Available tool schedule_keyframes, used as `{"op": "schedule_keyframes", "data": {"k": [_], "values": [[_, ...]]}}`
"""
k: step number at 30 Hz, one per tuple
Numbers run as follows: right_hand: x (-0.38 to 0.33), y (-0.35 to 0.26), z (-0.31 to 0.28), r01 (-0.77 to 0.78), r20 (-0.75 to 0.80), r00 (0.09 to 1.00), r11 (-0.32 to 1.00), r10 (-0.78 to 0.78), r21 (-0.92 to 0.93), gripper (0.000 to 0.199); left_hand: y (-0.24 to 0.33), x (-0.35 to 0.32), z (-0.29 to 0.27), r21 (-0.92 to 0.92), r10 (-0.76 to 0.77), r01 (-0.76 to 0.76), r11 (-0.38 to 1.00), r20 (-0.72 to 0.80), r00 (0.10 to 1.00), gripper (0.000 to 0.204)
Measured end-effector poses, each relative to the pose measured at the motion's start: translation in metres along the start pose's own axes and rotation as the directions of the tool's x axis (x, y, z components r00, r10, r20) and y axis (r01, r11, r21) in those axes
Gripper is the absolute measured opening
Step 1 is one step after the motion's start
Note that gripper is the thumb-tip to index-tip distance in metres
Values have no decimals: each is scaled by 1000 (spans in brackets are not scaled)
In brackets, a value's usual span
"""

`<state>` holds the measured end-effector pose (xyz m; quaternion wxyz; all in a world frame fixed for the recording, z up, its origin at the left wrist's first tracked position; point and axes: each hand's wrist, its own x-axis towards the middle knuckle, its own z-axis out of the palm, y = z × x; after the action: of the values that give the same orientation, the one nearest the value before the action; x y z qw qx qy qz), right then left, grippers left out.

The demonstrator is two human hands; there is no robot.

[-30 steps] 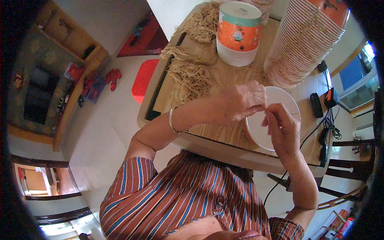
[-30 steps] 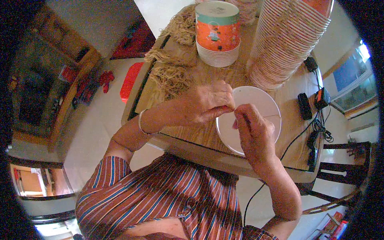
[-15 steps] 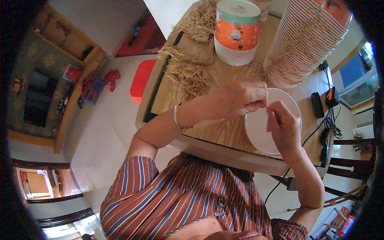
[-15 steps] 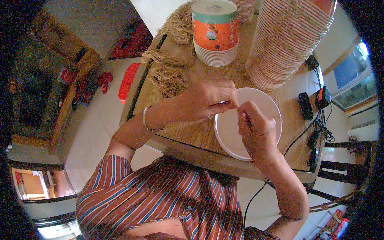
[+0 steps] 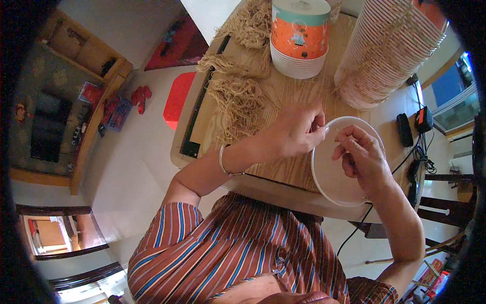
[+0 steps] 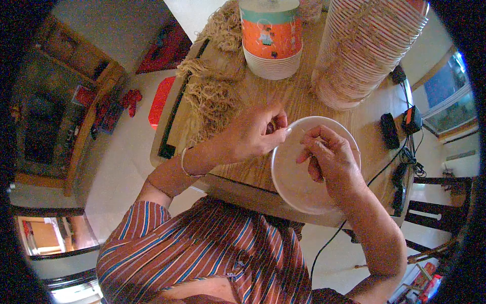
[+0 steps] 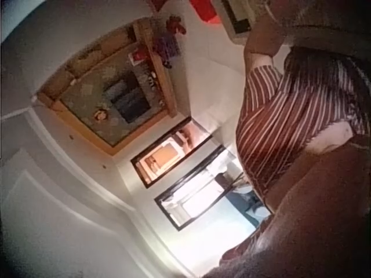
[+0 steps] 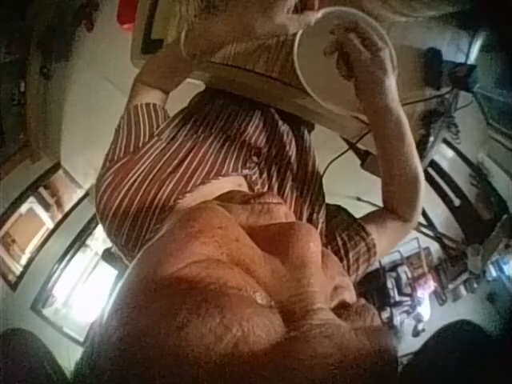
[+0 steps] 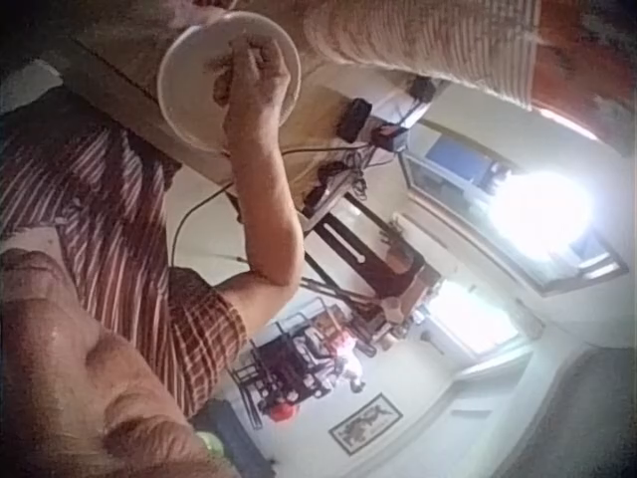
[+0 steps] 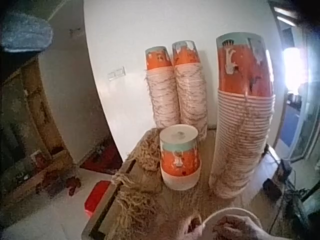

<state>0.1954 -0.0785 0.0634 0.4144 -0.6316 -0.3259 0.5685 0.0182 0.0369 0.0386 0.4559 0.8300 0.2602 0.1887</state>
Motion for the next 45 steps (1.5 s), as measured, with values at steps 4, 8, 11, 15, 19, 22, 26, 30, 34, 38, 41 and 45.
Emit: {"op": "schedule_keyframes", "data": {"k": [4,8,11,15,19,22,26,30,34,38,41,45], "values": [[-2,4,0,6,33,999,1000,-7,12,14,4,-10,5,-88,-64,65,994,7,998,20],[-7,4,0,-58,51,997,998,57,3,15,7,-18,6,-115,-93,96,989,26,995,20],[-11,6,-1,-62,97,993,998,61,-2,15,12,-25,8,-138,-132,136,981,44,990,20],[-14,8,0,-91,72,993,996,90,8,15,13,-31,13,-139,-137,139,981,25,990,20],[-14,11,-2,-89,104,991,995,84,45,16,14,-35,14,-129,-132,133,983,16,991,19],[-13,13,-3,-85,113,991,995,78,54,17,14,-35,14,-179,-185,188,966,35,982,20],[-12,15,-3,-71,134,989,994,59,85,18,7,-34,19,-215,-123,117,969,-12,992,24],[-13,17,-2,-93,121,989,990,80,106,19,1,-32,20,-278,-111,110,954,9,994,31],[-14,13,1,-105,128,988,986,88,129,19,4,-30,15,-291,-175,197,936,98,980,35],[-14,14,1,-106,115,990,979,86,175,19,-2,-29,16,-327,-151,181,928,115,982,37],[-14,16,1,-118,114,988,979,100,167,19,-2,-29,15,-334,-141,177,926,129,982,36],[-14,15,2,-100,109,991,982,83,159,19,-9,-30,21,-348,-100,115,930,62,993,37]]}}
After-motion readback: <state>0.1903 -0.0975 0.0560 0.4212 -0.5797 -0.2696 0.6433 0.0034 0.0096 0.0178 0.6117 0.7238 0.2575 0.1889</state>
